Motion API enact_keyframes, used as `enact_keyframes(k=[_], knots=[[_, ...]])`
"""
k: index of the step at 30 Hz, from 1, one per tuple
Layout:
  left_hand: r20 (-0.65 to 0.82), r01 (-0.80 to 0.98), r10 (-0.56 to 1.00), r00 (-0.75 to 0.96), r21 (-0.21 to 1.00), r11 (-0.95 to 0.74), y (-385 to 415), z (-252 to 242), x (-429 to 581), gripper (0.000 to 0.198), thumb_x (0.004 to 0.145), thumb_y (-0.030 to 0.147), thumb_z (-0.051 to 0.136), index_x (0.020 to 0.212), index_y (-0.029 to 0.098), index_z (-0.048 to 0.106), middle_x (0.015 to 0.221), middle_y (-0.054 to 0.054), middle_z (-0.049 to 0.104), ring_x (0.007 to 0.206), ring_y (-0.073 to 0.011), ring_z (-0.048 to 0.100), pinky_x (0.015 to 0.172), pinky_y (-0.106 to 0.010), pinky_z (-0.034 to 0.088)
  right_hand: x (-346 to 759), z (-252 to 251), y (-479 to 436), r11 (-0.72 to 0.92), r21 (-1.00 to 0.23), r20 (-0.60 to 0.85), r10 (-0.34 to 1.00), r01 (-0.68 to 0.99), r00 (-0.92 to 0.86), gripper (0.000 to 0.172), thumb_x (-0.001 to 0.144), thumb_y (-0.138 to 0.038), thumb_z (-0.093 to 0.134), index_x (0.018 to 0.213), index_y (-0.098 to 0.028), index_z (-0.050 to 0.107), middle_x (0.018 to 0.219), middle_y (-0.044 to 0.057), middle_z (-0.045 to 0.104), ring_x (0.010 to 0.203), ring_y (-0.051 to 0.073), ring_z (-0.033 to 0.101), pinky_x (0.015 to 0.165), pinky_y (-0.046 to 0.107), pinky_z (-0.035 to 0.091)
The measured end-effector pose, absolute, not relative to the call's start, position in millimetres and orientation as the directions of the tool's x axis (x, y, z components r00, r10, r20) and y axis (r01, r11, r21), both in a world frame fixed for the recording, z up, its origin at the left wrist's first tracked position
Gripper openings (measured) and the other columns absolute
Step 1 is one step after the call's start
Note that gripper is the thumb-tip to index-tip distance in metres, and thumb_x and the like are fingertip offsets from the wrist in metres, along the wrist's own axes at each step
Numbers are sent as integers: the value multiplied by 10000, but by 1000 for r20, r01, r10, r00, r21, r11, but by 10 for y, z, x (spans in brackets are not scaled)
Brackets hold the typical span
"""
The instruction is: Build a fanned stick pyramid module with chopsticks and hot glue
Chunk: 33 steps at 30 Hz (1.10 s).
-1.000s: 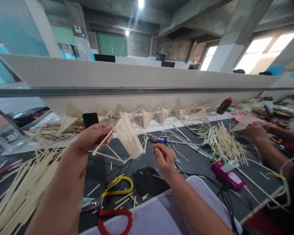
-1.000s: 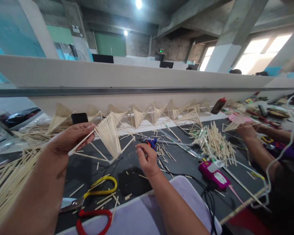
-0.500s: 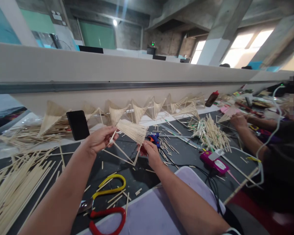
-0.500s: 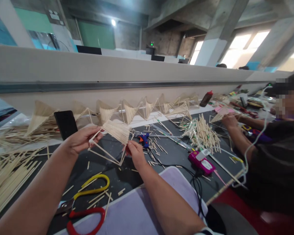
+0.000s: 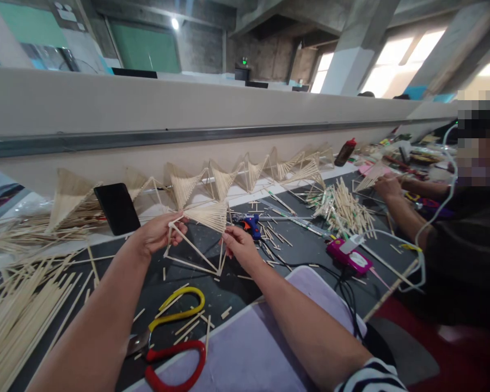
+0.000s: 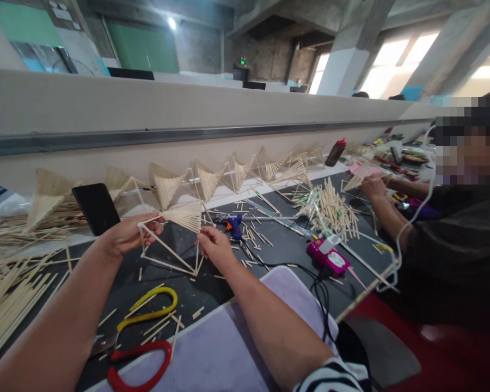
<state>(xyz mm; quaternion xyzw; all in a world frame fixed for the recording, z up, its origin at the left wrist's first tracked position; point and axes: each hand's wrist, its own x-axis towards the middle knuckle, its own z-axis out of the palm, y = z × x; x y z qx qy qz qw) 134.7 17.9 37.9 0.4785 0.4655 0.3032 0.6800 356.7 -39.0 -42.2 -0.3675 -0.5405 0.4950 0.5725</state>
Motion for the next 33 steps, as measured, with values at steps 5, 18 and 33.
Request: enact_keyframes(k=[5, 18, 33], knots=[[-381, 126, 856, 349, 924, 361, 158, 416, 1314, 284, 819, 403, 514, 765, 124, 517, 545, -25, 590, 416, -125, 554, 392, -224, 453, 3533, -420, -358, 256, -953, 270, 960, -164, -72, 246, 809, -425, 529, 787, -180, 519, 633, -32, 551, 338, 41, 402, 307, 181, 308], [-434, 299, 841, 324, 890, 344, 196, 399, 1248, 293, 778, 426, 540, 768, 135, 509, 548, -32, 606, 437, -159, 585, 469, -289, 502, 3504, -366, -391, 207, -971, 216, 974, -118, -68, 251, 803, -427, 525, 848, -180, 531, 576, -50, 540, 319, 52, 413, 289, 175, 308], [-414, 345, 830, 374, 893, 290, 160, 398, 1135, 245, 770, 376, 575, 836, 165, 468, 637, -62, 636, 540, -208, 639, 542, -344, 523, 3482, -396, -471, 121, -981, 154, 960, -149, -234, 327, 850, -454, 454, 1056, -203, 497, 567, -57, 583, 277, 59, 427, 258, 156, 301]])
